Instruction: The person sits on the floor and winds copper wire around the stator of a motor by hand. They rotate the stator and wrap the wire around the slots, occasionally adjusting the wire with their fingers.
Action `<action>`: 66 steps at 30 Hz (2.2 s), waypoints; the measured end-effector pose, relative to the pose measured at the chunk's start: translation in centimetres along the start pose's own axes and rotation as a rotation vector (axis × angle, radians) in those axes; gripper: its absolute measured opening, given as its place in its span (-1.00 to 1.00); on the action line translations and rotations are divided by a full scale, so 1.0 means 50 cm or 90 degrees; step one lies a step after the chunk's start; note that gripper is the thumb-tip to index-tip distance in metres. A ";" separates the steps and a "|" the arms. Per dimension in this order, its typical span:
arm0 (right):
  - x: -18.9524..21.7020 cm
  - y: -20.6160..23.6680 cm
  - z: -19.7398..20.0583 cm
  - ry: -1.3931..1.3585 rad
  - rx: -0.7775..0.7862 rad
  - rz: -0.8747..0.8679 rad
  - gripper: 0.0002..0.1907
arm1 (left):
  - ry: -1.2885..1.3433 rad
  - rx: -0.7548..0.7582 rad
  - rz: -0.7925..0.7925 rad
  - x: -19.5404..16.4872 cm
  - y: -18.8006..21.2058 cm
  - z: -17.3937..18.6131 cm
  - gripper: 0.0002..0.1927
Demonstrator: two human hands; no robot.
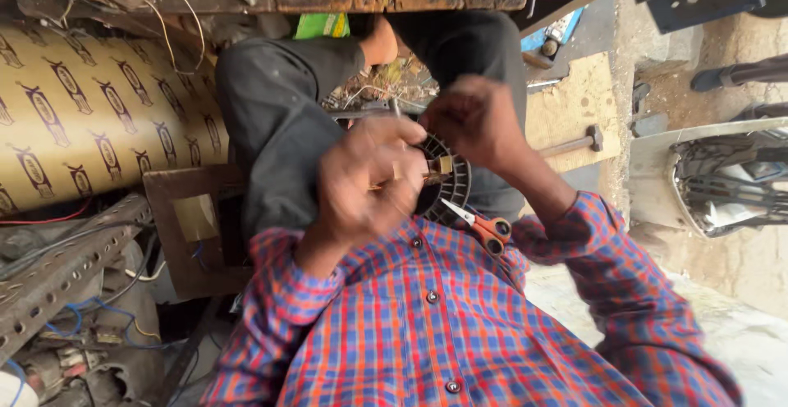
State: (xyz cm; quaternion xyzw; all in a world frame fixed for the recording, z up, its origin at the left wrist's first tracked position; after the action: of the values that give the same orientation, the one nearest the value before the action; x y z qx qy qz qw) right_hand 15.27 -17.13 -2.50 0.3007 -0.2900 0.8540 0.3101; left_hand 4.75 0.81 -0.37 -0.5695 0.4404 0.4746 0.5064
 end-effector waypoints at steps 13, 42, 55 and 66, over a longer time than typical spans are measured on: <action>0.135 0.048 0.026 0.134 0.181 -0.079 -0.90 | -0.533 0.078 -0.385 -0.111 0.044 -0.046 -0.94; 0.073 0.053 0.035 -0.090 -0.183 0.064 -0.81 | -0.296 0.068 -0.230 -0.061 0.070 0.006 -0.72; 0.193 0.150 -0.010 0.046 -0.268 0.030 -0.73 | -0.301 0.101 -0.253 -0.068 0.041 -0.018 -0.77; 0.225 0.151 -0.021 0.035 -0.390 0.083 -0.74 | -0.306 0.047 -0.305 -0.037 0.056 0.000 -0.81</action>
State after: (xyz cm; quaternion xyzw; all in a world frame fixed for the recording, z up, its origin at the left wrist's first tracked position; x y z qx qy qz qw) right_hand 2.57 -17.24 2.26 0.1507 -0.5441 0.7526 0.3390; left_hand 1.71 0.59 1.03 -0.5100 0.1789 0.4466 0.7130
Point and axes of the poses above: each hand's wrist, its own y-axis away from the middle knuckle, its own z-axis out of the back of the hand, x = y × z, the point moved 7 cm from there along -y, towards the middle knuckle, and after that the axes turned 1 degree about z, right-handed, at the moved point
